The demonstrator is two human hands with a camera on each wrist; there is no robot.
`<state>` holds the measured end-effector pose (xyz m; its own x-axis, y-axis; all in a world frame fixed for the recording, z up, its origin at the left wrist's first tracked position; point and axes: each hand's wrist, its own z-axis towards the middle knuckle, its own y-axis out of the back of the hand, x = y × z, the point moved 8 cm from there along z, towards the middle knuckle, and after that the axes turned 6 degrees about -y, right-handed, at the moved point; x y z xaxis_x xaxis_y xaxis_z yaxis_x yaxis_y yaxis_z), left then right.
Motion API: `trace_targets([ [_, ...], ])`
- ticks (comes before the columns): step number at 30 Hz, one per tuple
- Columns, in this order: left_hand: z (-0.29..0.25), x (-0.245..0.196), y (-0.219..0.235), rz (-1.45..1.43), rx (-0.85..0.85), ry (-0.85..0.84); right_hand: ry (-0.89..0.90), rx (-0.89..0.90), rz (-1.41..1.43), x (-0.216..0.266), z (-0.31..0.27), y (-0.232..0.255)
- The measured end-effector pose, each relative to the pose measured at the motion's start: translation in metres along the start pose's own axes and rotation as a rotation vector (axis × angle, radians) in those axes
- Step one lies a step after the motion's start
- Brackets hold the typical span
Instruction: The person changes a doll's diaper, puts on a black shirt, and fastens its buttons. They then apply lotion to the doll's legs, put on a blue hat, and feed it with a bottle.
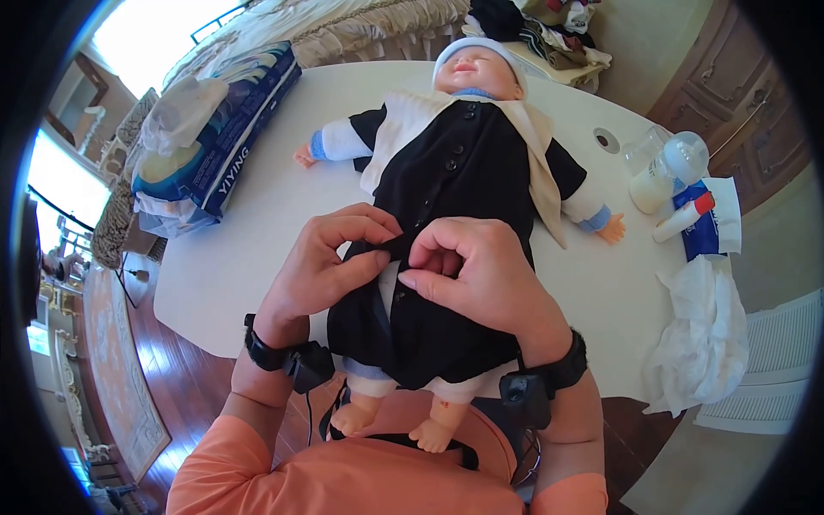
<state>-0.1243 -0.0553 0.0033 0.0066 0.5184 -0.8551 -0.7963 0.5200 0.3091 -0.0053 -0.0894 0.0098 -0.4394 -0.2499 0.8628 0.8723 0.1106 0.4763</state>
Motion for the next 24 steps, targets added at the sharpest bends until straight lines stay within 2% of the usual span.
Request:
trace_targets([
  [2,0.000,-0.001,0.000,0.031,0.019,0.006,0.005,-0.019,-0.026,0.001,-0.001,-0.002],
  [6,-0.001,0.006,0.005,-0.035,0.000,0.075,0.125,-0.070,-0.215,0.011,-0.006,-0.004],
  [8,-0.005,0.016,0.004,-0.140,0.008,0.223,0.155,-0.075,-0.259,0.013,-0.006,-0.004],
  [11,-0.005,0.017,0.003,-0.160,0.051,0.225,0.202,-0.051,-0.273,0.016,-0.007,-0.006],
  [14,-0.004,0.014,0.002,-0.159,0.099,0.164,0.192,-0.027,-0.237,0.015,-0.007,-0.007],
  [15,-0.005,0.014,0.003,-0.159,0.100,0.164,0.122,-0.008,-0.140,0.010,-0.006,-0.007],
  [16,-0.005,0.013,0.002,-0.182,0.119,0.174,0.052,0.012,-0.043,0.006,-0.006,-0.007],
  [24,-0.009,0.015,0.001,-0.302,0.118,0.271,-0.077,0.063,0.040,0.007,-0.006,-0.005],
])
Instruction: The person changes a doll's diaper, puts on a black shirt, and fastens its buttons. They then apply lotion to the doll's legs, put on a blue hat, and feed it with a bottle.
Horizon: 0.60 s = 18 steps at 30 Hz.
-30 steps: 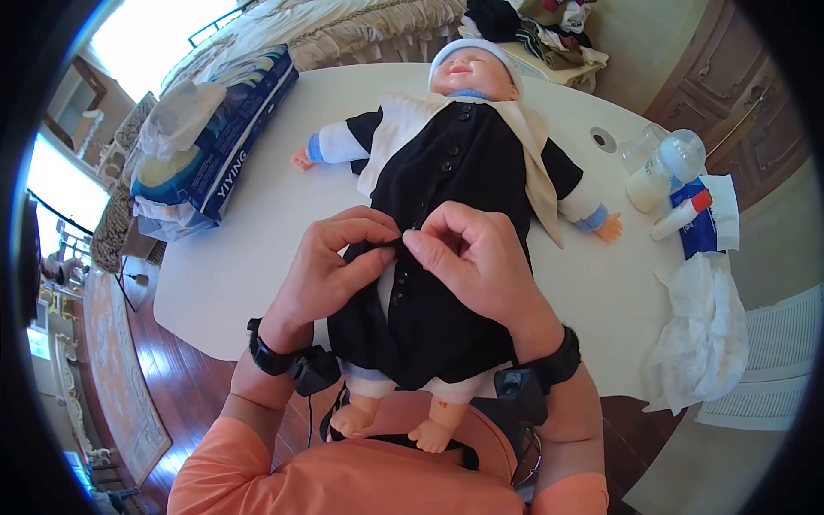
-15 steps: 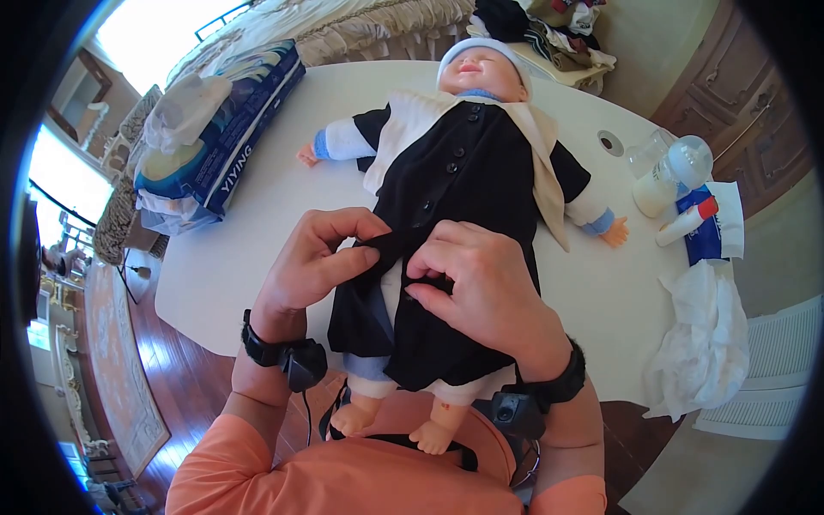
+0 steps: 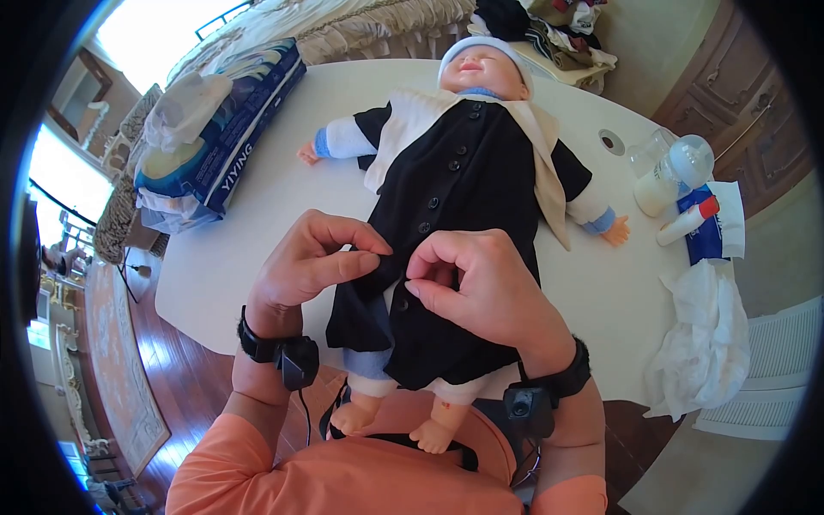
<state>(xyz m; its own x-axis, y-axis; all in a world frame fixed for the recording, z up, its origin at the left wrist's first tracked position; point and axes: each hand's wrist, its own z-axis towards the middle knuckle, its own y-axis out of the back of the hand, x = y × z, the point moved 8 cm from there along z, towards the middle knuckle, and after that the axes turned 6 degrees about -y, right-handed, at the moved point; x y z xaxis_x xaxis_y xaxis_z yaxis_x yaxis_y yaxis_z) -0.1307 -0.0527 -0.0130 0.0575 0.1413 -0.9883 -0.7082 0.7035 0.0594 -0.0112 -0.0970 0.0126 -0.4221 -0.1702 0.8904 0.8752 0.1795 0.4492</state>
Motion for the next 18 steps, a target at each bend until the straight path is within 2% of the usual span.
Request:
trace_targets([
  [8,0.000,0.000,-0.004,0.043,0.027,-0.028,-0.082,0.013,0.060,-0.005,-0.001,-0.003],
  [12,-0.006,0.000,-0.008,0.086,0.017,-0.047,-0.069,-0.050,0.105,-0.005,-0.002,-0.003],
  [18,-0.019,-0.005,-0.011,0.137,-0.123,-0.104,-0.098,-0.054,0.162,-0.008,-0.004,-0.003],
])
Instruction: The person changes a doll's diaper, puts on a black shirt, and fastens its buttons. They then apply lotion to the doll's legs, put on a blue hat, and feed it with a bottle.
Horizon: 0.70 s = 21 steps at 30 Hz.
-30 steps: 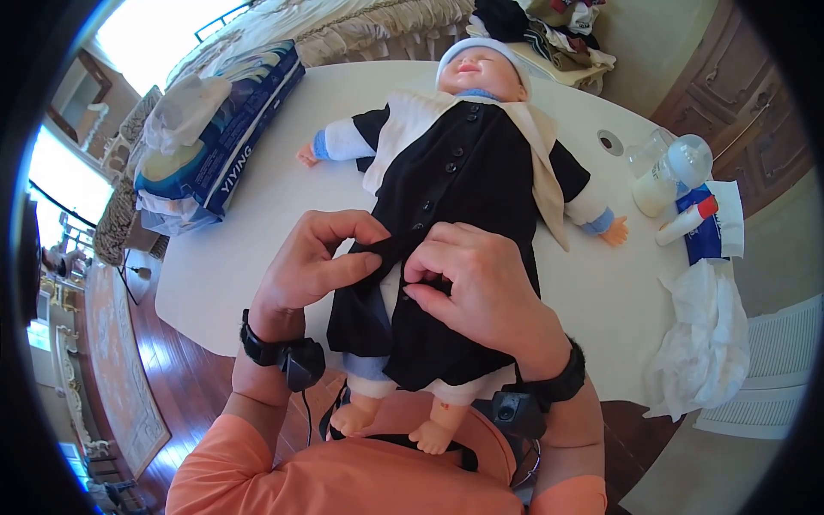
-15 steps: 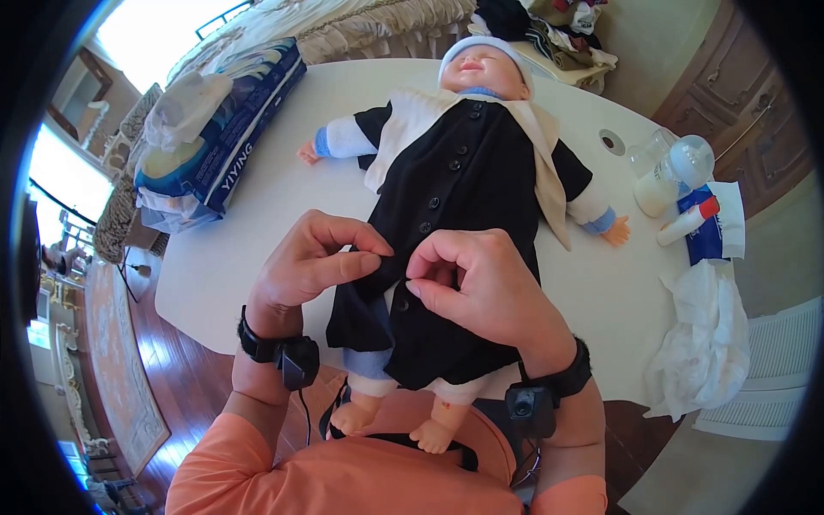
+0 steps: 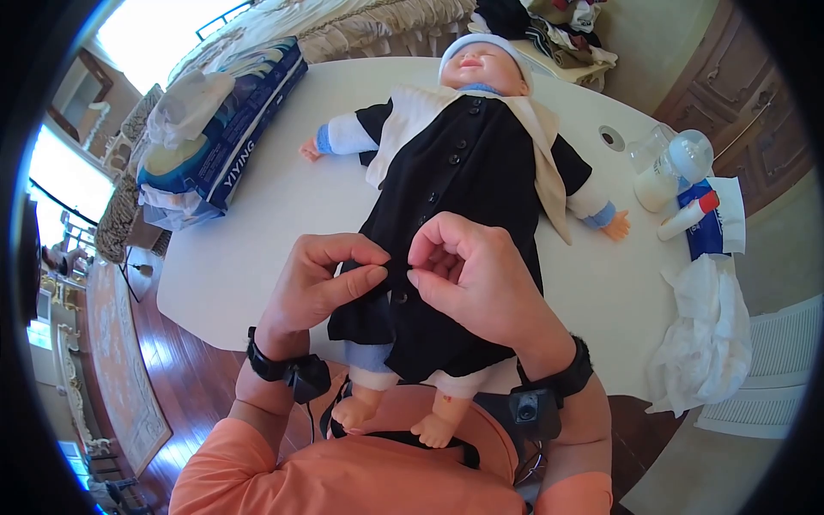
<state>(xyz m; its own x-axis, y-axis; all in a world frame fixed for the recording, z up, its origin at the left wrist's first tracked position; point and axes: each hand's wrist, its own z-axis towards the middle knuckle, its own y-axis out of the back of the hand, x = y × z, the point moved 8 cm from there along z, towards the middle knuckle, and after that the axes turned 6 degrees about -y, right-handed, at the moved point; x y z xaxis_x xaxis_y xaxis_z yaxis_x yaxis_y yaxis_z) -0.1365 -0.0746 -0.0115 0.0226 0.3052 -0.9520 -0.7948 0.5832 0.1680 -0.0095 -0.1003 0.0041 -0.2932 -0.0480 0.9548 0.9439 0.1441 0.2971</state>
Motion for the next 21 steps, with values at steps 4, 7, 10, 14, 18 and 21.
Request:
trace_targets([
  [4,-0.005,-0.002,-0.003,0.051,-0.077,-0.024,-0.006,-0.006,0.041,-0.006,-0.001,0.002],
  [7,-0.008,-0.001,-0.004,0.064,-0.122,-0.015,-0.013,-0.002,0.045,-0.007,-0.001,0.001],
  [10,-0.011,0.002,-0.003,0.060,-0.166,-0.019,-0.011,0.012,0.109,-0.011,0.000,0.001],
  [14,-0.012,-0.006,-0.006,0.116,-0.195,-0.069,-0.015,0.014,0.112,-0.012,0.000,0.000],
  [18,-0.009,-0.020,-0.010,0.215,-0.151,-0.119,-0.024,0.004,0.099,-0.012,-0.001,0.001],
  [21,-0.010,-0.021,-0.010,0.279,-0.142,-0.158,-0.013,0.004,0.076,-0.011,-0.001,0.001],
])
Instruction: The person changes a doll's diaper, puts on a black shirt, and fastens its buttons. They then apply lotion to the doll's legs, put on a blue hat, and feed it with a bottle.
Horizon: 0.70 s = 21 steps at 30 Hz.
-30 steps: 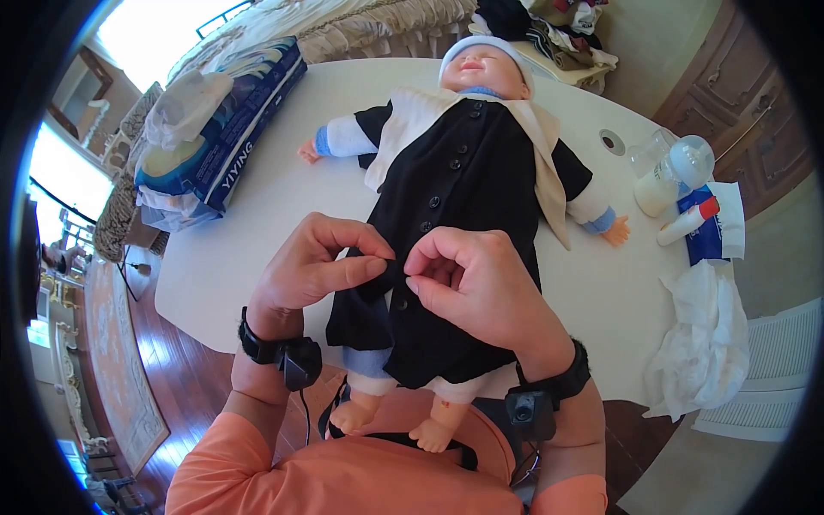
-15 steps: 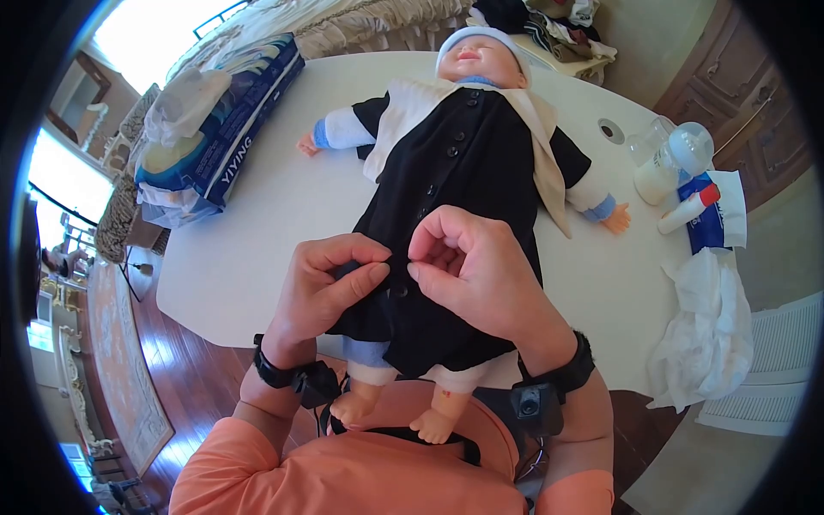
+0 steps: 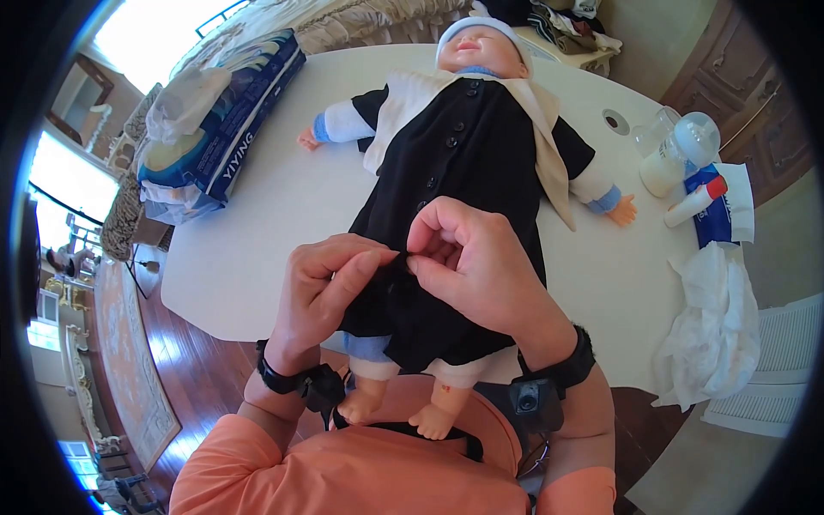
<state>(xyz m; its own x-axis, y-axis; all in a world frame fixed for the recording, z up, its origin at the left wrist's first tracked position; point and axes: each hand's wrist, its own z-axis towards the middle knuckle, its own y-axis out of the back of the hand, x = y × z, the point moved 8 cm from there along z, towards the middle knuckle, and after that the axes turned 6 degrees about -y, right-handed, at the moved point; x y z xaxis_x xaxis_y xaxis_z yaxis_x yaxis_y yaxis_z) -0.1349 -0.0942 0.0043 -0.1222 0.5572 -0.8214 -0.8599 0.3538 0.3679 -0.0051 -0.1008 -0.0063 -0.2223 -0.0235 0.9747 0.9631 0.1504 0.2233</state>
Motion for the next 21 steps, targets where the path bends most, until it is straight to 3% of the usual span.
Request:
trace_targets([
  [2,-0.0033,0.0123,-0.0020,-0.074,-0.038,0.109,0.008,0.000,-0.012,0.0010,-0.0002,-0.0003],
  [21,-0.0056,0.0157,-0.0044,-0.021,-0.105,0.177,0.083,0.017,0.017,-0.0008,-0.0020,0.0003],
])
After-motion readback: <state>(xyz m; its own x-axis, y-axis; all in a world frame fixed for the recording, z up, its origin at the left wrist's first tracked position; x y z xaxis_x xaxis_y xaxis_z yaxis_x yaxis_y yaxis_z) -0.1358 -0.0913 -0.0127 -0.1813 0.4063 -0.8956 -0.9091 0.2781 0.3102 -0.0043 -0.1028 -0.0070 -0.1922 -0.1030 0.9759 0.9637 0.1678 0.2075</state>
